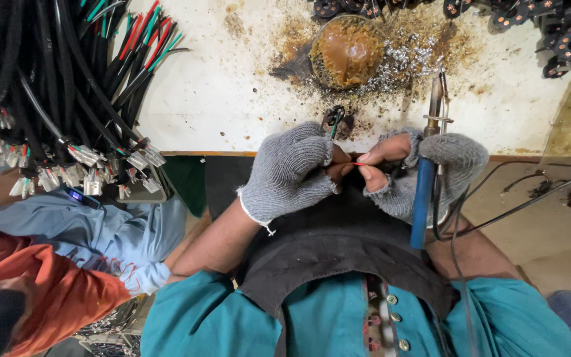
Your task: The person solders red and green wire ends to small black electrical connectors at a workbench, dipping the wire into a rosin flux ball and applying a soldering iron to tin the wire tips, then sets finished connectors aside with the growing pile of completed parts.
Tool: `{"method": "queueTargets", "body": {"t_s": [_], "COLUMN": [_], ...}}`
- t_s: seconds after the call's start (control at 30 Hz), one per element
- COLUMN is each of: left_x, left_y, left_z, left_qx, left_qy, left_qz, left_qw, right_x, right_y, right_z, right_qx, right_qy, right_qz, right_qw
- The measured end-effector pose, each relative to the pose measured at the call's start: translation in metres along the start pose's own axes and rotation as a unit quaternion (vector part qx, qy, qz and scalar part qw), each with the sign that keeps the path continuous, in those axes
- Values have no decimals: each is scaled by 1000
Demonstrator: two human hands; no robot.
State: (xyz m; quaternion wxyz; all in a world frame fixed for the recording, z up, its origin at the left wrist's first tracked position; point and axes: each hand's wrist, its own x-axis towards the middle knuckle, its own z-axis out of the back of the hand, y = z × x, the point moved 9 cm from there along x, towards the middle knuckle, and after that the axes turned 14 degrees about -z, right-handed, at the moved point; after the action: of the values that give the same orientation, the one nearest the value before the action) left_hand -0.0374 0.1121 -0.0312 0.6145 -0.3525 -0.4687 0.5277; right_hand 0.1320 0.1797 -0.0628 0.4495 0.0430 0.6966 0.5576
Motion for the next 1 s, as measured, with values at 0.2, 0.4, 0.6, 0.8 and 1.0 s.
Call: {"method": "queueTargets", "body": {"t_s": [0.2,0.4,0.6,0.8,1.0], "left_x": [-7,-12,-2,26,38], "left_y": [1,-6,-29,2,29], "left_z": [-1,-5,1,80,81], "left_qx": [40,100,96,184,154], "left_qy": [-16,-40,7,-185,-179], "left_qz": [3,-79,-110,44,75], "left_qw": [999,991,989,964,969], "right_x": [5,-2,-7,-3,6], "right_y": [-14,-7,9,32,48], "right_z": [-9,-5,-4,33,15], "right_qx": [-59,-90,-77,-104,-143], "right_qy": [13,-44,-25,-210,-190], "right_qz": [15,70,135,160,149], "right_qw": [998,992,988,959,960]}}
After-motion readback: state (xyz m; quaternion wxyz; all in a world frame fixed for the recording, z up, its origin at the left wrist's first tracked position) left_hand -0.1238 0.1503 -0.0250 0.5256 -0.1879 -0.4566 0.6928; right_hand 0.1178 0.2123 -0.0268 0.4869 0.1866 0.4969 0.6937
